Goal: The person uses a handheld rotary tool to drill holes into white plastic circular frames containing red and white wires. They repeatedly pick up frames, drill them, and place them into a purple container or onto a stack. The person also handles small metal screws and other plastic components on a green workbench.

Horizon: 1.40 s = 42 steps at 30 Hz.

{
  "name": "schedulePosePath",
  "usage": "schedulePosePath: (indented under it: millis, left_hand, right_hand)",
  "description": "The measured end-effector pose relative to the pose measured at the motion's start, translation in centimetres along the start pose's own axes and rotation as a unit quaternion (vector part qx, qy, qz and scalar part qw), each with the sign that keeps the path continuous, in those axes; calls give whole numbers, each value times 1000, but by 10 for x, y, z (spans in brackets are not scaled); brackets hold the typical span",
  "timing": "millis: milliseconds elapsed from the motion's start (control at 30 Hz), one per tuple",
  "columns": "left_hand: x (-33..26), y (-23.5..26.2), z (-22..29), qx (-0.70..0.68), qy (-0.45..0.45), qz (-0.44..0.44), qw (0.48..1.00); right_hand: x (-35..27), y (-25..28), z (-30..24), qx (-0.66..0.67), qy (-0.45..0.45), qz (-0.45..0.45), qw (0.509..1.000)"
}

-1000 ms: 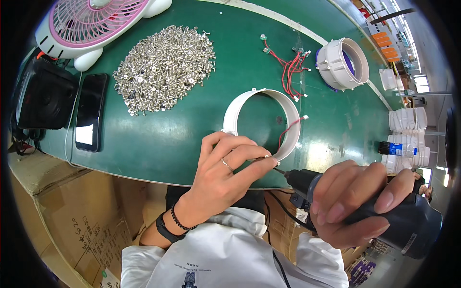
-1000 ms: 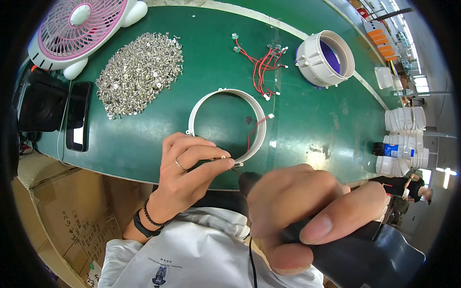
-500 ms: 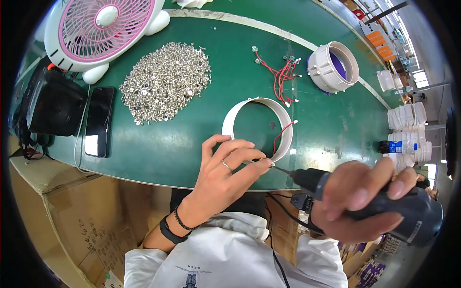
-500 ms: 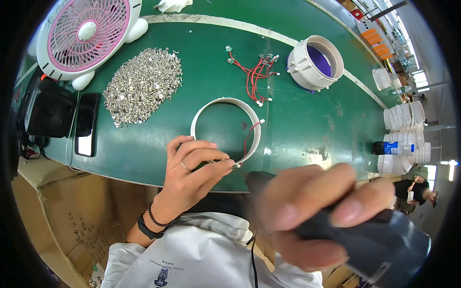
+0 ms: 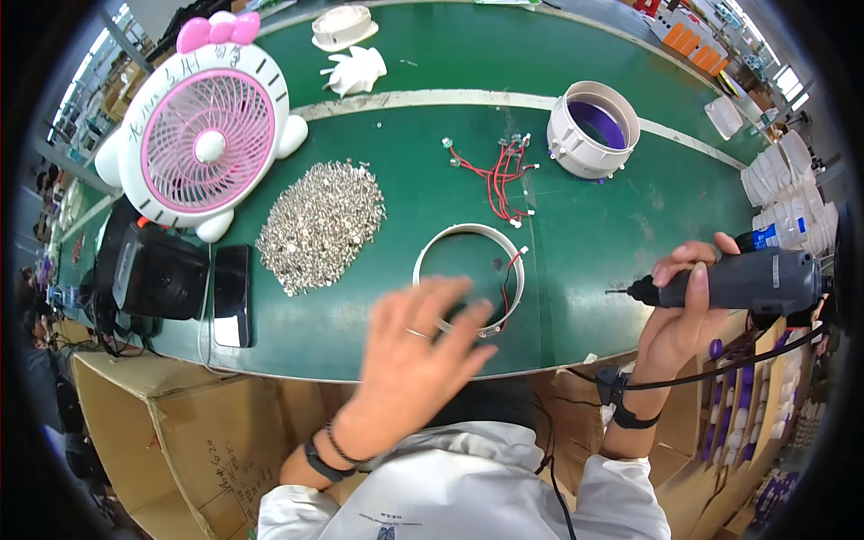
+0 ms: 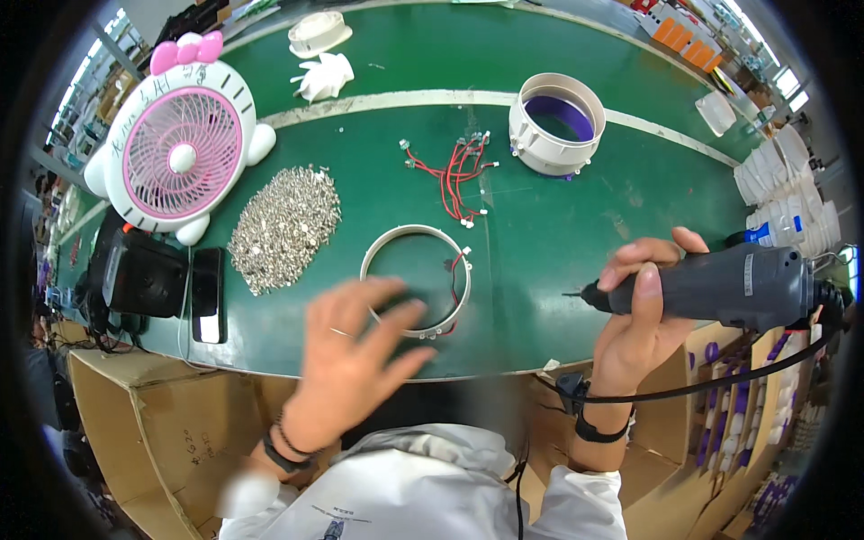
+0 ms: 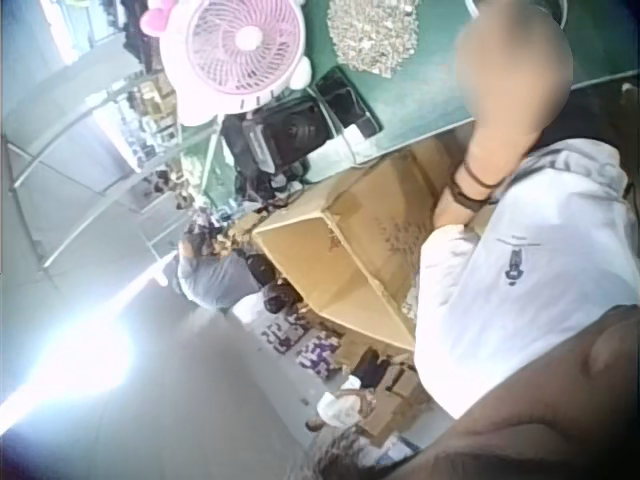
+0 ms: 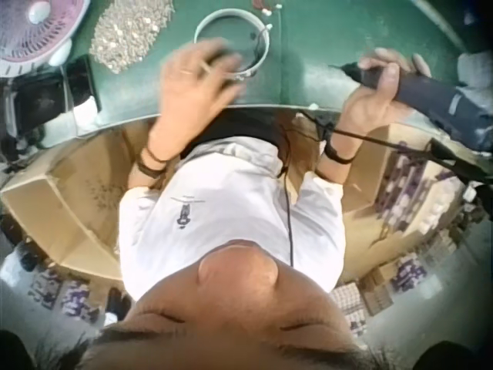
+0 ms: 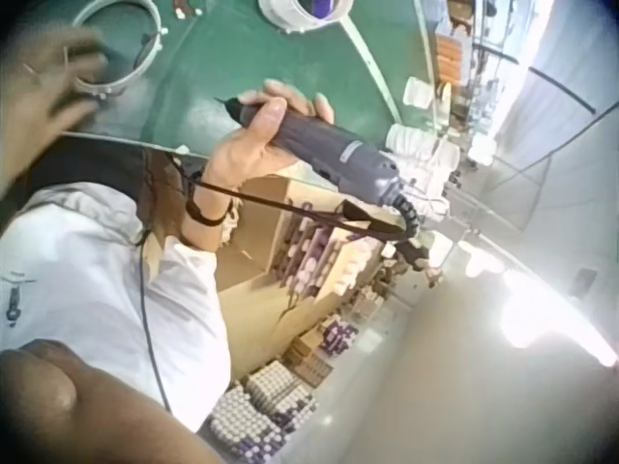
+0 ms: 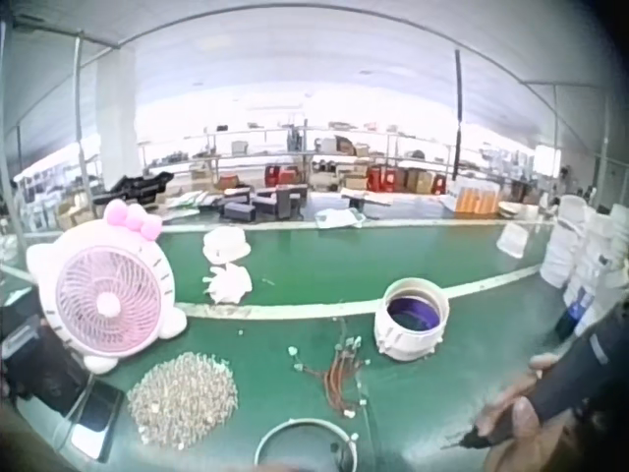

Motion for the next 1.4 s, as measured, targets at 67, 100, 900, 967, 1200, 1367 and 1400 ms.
schedulePosePath:
  millis: [67,100,900,967,1200,1367,1400]
  left_hand:
    - [-5,-27,9,15,-40,14,999]
    - [-7,-30,9,22,-48,22,998]
    - [19,57,33,-137,-96,-20,986]
    - [46,78,26,-134,-75,-12,988]
    - [152,19,-61,-324,75,-35,943]
    - [136,12,-55,-12,-5,-131,991]
    - [127,22,-36,66,-93,-122,986]
  right_hand:
    - [-1,5,-4,7,14,-4,1000]
    - [-1,8,-6,11,16,3,1000]
    - [19,72,11,-36,36,51,997]
    - [20,74,13,-39,28,61,997]
    - [18,70,15,-26,23,19,999]
    - [6,83,25,-36,0,7,999]
    - [2,89,32,-36,-19,9,999]
Point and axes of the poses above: each hand's wrist, its own x-axis towards the middle knuckle, its own y-axis out of the back of the hand, z = x × y, the point moved 8 cm from there along x, towards the middle knuckle, and after that the axes turned 5 degrees about -z, right-handed, at the moved point
